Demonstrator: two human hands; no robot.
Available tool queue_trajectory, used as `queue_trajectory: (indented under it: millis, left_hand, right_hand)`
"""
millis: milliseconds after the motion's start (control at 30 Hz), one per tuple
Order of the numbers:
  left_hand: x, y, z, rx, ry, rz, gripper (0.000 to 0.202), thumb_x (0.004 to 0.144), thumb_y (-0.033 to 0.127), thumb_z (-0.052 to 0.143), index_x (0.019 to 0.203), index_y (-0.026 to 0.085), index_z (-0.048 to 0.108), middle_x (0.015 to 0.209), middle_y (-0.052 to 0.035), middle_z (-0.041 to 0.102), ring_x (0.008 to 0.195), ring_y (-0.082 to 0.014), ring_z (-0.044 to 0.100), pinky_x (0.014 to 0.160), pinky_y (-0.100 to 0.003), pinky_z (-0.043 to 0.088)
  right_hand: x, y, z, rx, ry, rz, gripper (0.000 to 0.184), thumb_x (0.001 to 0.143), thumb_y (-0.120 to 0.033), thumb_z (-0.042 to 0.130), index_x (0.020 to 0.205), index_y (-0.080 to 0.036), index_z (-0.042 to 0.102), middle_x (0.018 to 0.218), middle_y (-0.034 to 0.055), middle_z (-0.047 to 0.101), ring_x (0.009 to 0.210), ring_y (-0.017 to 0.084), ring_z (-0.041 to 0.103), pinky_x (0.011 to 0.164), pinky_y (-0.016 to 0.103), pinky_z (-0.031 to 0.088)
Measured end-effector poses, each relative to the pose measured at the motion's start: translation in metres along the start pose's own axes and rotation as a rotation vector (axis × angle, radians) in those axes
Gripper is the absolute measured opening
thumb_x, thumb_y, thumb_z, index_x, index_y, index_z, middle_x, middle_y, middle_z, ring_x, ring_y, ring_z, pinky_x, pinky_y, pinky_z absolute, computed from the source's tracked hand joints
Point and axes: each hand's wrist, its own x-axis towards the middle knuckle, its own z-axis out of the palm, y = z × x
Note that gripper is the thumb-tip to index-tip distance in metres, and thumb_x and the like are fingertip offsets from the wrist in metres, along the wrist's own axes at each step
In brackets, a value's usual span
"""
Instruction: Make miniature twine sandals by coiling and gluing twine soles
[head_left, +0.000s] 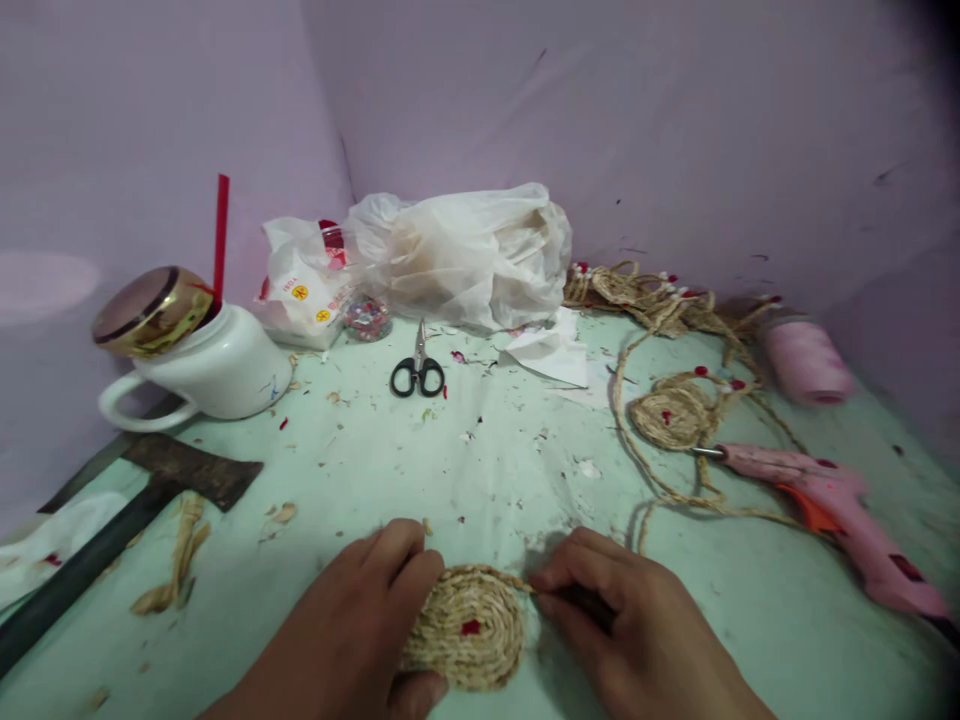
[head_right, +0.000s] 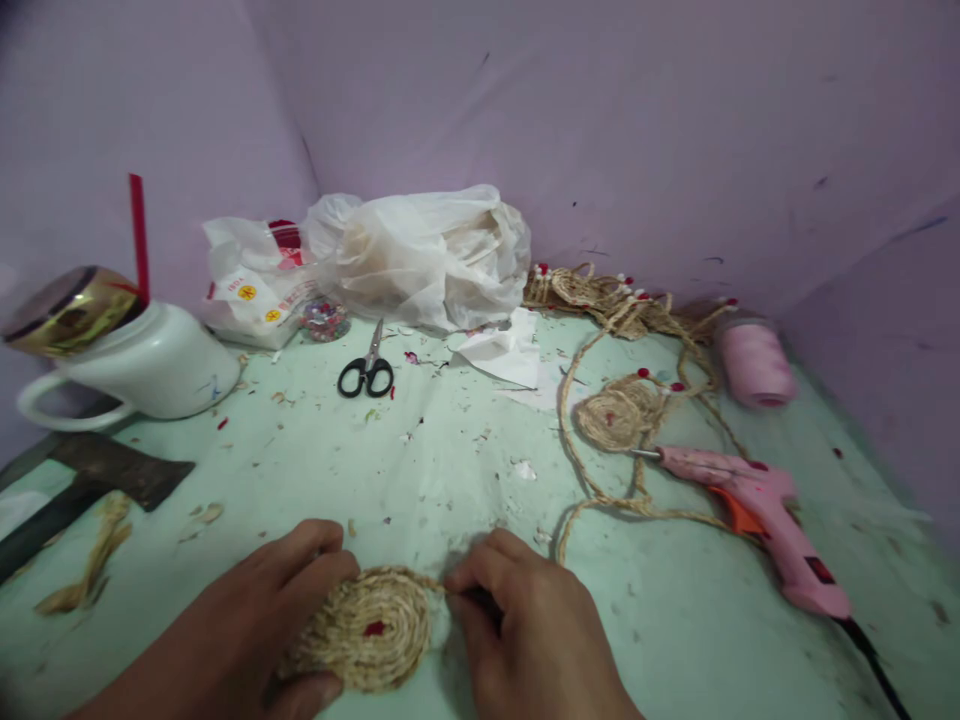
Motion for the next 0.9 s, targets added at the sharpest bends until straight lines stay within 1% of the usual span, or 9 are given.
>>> queue_trajectory:
  millis: [167,333,433,533,600,733,900]
  left_hand:
    - [-0.003,0.001,0.003,0.042,0.002,0.011,0.046,0.056,0.01,0.056,0.099,0.024,0.05,0.105,-0.0038,0.059,0.089,-0.0216,0.06,0.073,-0.031,0.052]
    - [-0.008,-0.003,0.008,0.096,0.034,0.04,0.046,0.059,0.014,0.056,0.104,0.024,0.049,0.107,-0.0052,0.058,0.09,-0.0217,0.059,0.075,-0.031,0.052]
    - [-0.011,-0.007,0.011,0.134,0.043,0.048,0.044,0.063,0.017,0.055,0.106,0.024,0.049,0.109,-0.0058,0.057,0.091,-0.0216,0.06,0.077,-0.031,0.052]
    - [-0.013,-0.009,0.013,0.171,0.04,0.064,0.042,0.066,0.018,0.054,0.108,0.023,0.049,0.111,-0.0064,0.057,0.093,-0.022,0.06,0.077,-0.031,0.052]
    - [-0.014,-0.009,0.014,0.199,0.049,0.084,0.042,0.067,0.02,0.053,0.108,0.021,0.048,0.111,-0.0077,0.056,0.093,-0.0227,0.06,0.077,-0.032,0.053]
    - [-0.016,-0.008,0.013,0.24,0.056,0.109,0.041,0.07,0.022,0.053,0.111,0.019,0.047,0.112,-0.0103,0.056,0.094,-0.0244,0.06,0.078,-0.035,0.053]
    - [-0.016,-0.007,0.014,0.243,0.04,0.064,0.042,0.069,0.022,0.054,0.111,0.02,0.047,0.114,-0.009,0.056,0.094,-0.0244,0.06,0.078,-0.034,0.053]
  right_hand:
    - [-0.003,-0.001,0.0,-0.052,0.026,-0.03,0.019,0.072,-0.01,0.048,0.068,-0.021,0.062,0.071,0.0011,0.061,0.061,0.014,0.058,0.052,0.023,0.042]
    - [-0.011,0.001,0.001,-0.064,-0.023,-0.058,0.028,0.072,-0.011,0.046,0.082,-0.026,0.068,0.077,0.002,0.062,0.063,0.015,0.06,0.055,0.024,0.045]
    - [-0.017,0.0,0.003,-0.079,0.009,0.005,0.026,0.074,-0.013,0.046,0.083,-0.026,0.067,0.077,0.0024,0.063,0.066,0.017,0.062,0.057,0.025,0.046]
    - [-0.022,0.0,0.005,-0.074,0.031,0.056,0.019,0.076,-0.015,0.048,0.079,-0.024,0.065,0.076,0.0017,0.064,0.066,0.017,0.063,0.058,0.024,0.046]
    - [-0.025,0.0,0.008,-0.072,0.034,0.047,0.018,0.077,-0.016,0.048,0.077,-0.024,0.064,0.075,0.0014,0.063,0.065,0.016,0.062,0.056,0.024,0.046]
    - [-0.032,0.0,0.013,-0.113,0.044,-0.004,0.023,0.081,-0.017,0.043,0.079,-0.026,0.064,0.076,0.0016,0.062,0.064,0.015,0.062,0.055,0.023,0.046]
    - [-0.04,-0.004,0.019,-0.161,0.065,0.015,0.021,0.079,-0.016,0.046,0.078,-0.027,0.064,0.074,-0.0001,0.062,0.063,0.015,0.063,0.052,0.021,0.044]
